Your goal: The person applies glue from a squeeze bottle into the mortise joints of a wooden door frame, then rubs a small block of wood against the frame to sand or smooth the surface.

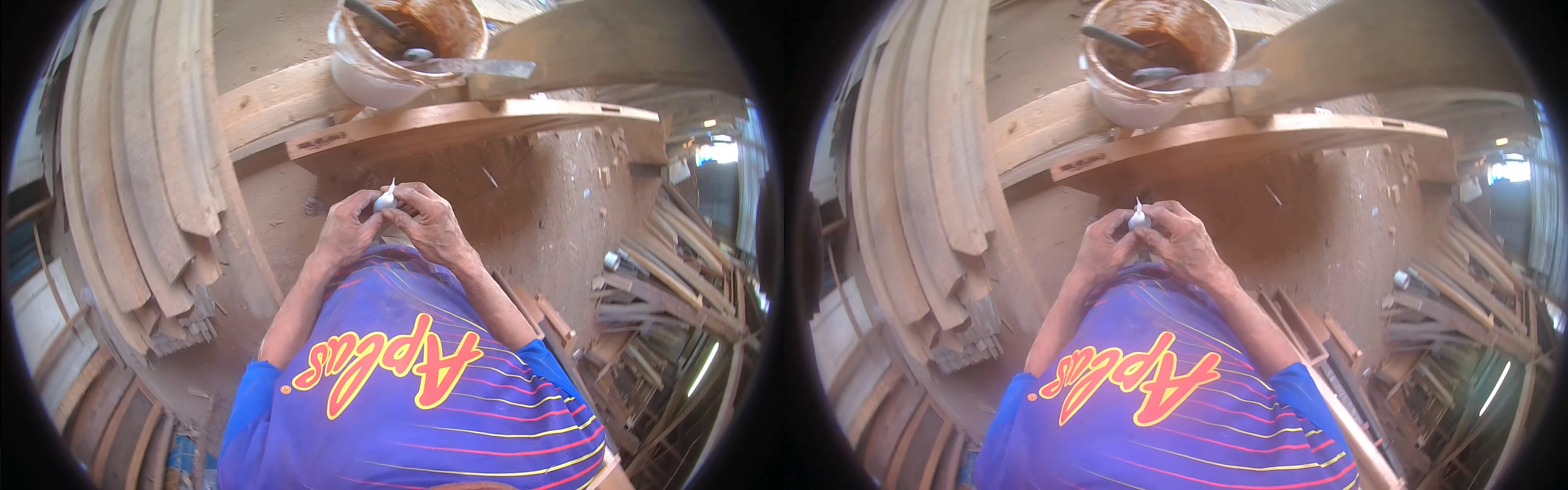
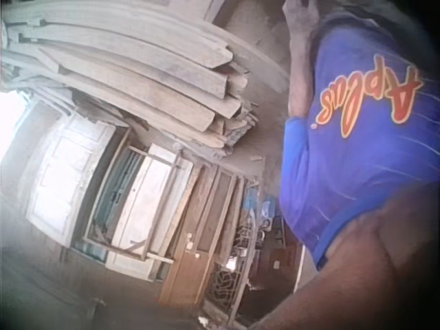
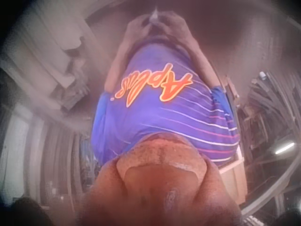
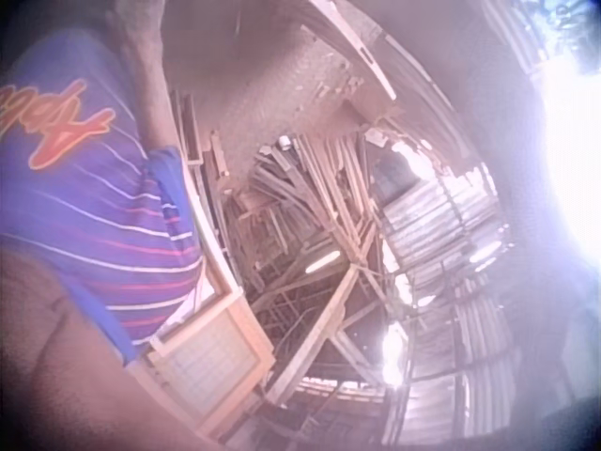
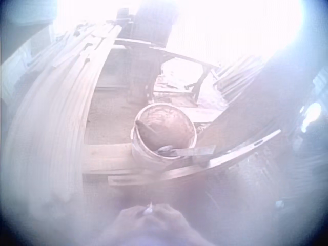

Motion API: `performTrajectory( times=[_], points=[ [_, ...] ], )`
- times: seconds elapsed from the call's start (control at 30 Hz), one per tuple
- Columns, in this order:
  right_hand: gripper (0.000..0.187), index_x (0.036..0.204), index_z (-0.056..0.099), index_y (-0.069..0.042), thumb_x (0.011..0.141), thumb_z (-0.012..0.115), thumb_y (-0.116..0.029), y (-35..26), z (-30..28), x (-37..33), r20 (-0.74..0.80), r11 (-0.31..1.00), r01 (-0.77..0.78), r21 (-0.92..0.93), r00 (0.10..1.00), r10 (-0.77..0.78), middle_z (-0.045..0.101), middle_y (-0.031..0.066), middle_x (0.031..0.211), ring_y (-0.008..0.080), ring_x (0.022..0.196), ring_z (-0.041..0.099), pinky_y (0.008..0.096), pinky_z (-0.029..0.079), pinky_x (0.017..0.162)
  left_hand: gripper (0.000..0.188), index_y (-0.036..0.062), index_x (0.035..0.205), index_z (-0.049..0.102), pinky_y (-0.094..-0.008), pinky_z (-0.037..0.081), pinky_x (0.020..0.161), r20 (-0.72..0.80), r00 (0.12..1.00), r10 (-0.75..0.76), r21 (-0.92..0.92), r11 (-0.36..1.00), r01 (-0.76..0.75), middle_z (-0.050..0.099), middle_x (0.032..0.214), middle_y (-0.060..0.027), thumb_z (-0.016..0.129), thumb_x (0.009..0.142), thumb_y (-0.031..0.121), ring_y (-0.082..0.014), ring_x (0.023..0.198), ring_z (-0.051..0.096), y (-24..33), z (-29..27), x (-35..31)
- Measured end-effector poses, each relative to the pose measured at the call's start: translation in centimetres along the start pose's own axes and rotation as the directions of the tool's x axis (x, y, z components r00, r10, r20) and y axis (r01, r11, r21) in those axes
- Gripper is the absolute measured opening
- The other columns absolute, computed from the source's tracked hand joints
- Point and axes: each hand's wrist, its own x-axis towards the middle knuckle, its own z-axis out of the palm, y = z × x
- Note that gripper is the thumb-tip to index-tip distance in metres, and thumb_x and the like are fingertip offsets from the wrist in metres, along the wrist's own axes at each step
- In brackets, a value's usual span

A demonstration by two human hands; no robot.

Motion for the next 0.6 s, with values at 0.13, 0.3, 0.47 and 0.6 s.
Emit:
performTrajectory(
  times=[0.13, 0.3, 0.47, 0.6],
  points=[
    [0.031, 0.128, 0.071, -0.005, 0.098, 0.074, -0.015, 2.6, 0.0, -1.9, -0.155, 0.999, 0.044, 0.009, 0.987, -0.042, 0.067, 0.0159, 0.126, 0.0305, 0.103, 0.073, 0.0407, 0.060, 0.090, 0.026, 0.0001, 0.120, 0.071, -0.0369, 0.059, 0.085, 0.077, 0.997, -0.017, 0.003, 1.000, 0.017, 0.077, 0.106, -0.0134, 0.073, 0.095, 0.004, -0.0227, 0.097, 0.075, 0.5, 1.7, 0.5],
    [0.033, 0.129, 0.070, -0.007, 0.099, 0.073, -0.017, 3.6, -2.7, -3.4, -0.163, 0.998, -0.045, 0.047, 0.985, 0.052, 0.067, 0.0161, 0.129, 0.0320, 0.108, 0.072, 0.0408, 0.059, 0.092, 0.029, 0.0002, 0.122, 0.070, -0.0395, 0.059, 0.086, 0.164, 0.981, -0.103, 0.006, 0.995, 0.104, 0.076, 0.107, -0.0152, 0.073, 0.094, 0.003, -0.0281, 0.098, 0.076, 1.1, 4.5, 2.0],
    [0.037, 0.130, 0.069, -0.004, 0.096, 0.078, -0.015, 6.6, -7.8, -4.5, -0.209, 0.998, 0.061, 0.001, 0.976, -0.060, 0.071, 0.0131, 0.120, 0.0219, 0.096, 0.073, 0.0351, 0.060, 0.084, 0.026, 0.0011, 0.120, 0.069, -0.0429, 0.057, 0.091, 0.079, 0.997, 0.015, 0.135, 0.991, -0.025, 0.074, 0.113, -0.0162, 0.073, 0.094, 0.004, -0.0306, 0.108, 0.073, 2.9, 8.3, 4.8],
    [0.040, 0.133, 0.068, -0.004, 0.097, 0.077, -0.017, 10.5, -12.9, -6.8, -0.247, 0.998, -0.037, -0.043, 0.969, 0.025, 0.072, 0.0144, 0.114, 0.0227, 0.097, 0.073, 0.0349, 0.059, 0.086, 0.027, 0.0032, 0.118, 0.068, -0.0490, 0.051, 0.101, -0.055, 0.887, 0.458, 0.449, 0.805, -0.388, 0.071, 0.124, -0.0175, 0.075, 0.093, 0.007, -0.0378, 0.123, 0.066, 2.2, 11.7, 9.5]
  ],
)
